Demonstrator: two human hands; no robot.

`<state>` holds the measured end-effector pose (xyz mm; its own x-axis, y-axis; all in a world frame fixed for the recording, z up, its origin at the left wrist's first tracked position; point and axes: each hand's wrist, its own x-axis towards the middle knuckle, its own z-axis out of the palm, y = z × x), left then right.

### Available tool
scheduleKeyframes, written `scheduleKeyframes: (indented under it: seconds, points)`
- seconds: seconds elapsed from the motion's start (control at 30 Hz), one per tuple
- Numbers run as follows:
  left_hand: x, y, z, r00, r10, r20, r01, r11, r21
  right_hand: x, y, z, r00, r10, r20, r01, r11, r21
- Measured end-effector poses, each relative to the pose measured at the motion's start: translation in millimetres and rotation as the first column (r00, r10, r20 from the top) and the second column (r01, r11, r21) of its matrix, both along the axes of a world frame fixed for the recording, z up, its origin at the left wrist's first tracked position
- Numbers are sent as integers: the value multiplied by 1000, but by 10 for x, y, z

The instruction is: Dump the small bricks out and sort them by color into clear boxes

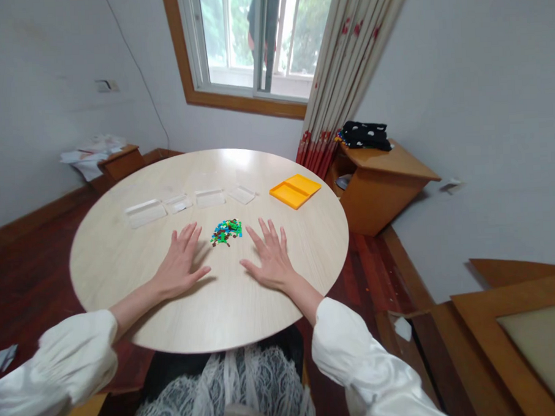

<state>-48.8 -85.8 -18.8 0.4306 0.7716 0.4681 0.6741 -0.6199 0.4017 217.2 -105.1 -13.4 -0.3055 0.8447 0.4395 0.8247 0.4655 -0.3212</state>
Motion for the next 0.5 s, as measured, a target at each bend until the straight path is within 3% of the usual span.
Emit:
scheduleKeyframes:
  seconds: [0.07, 0.2, 0.37, 0.5]
  points:
    - [-176, -97, -3, 993, -51, -107, 47, 998, -35, 106, -109, 64, 990, 41, 136, -40, 999, -12]
    - [-406, -151, -8, 969, -143, -200, 125, 987, -97, 238, -97, 115, 977, 51, 205, -47, 999, -23]
    - [-393, -128, -30, 899, -201, -390, 144, 975, -171, 171, -47, 24, 907, 257, 334, -174, 950, -260]
    - [-366, -144, -9, 836, -187, -517, 121, 980, -159, 112, -75, 43, 868, 261, 422, -129, 940, -315]
